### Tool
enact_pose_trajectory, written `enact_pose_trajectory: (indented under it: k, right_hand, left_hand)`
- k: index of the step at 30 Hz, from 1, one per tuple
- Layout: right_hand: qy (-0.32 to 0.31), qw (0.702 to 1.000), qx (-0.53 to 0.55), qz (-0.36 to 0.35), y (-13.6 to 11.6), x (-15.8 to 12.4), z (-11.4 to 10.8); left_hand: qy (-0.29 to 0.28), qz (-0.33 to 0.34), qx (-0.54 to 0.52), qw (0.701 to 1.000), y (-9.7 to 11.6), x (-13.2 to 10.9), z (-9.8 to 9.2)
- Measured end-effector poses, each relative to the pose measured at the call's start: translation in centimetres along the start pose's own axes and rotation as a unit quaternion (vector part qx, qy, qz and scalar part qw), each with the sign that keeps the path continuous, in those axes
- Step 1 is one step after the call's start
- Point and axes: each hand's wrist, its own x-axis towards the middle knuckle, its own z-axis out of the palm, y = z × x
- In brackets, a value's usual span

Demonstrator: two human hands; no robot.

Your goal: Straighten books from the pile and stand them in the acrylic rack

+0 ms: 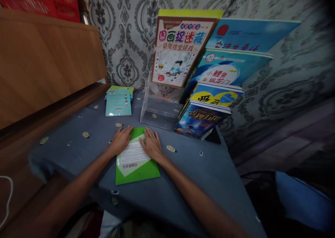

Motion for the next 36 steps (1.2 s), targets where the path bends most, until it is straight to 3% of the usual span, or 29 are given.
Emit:
enact_pose_trajectory:
  k: [12, 18, 25, 31, 36]
  right_hand:
    - [0.027, 0.998, -0.025, -0.054, 0.7, -3.5, 0.4]
    - [0.007, 0.996, -0.013, -0.086, 0.5, -5.5, 0.1]
    - [-0.031, 0.985, 0.010, -0.169, 0.9, -10.5, -0.9]
    - [-0.058, 0.959, 0.010, -0.278, 3.4, -14.6, -0.7]
    - [0.032, 0.948, -0.069, -0.308, 6.0, -15.9, 1.4]
  left_hand:
    - [-0.018, -0.013, 0.026, 0.999, 0.9, 0.1, -0.6]
    - [-0.034, -0.005, 0.014, 0.999, 1.5, 0.1, -0.7]
    - [-0.035, 0.052, -0.005, 0.998, 2.9, -0.3, 0.3]
    - [-0.017, 0.081, -0.020, 0.996, 3.4, 0.1, 1.5]
    - [-0.033, 0.106, -0.047, 0.993, 5.1, 1.1, 2.6]
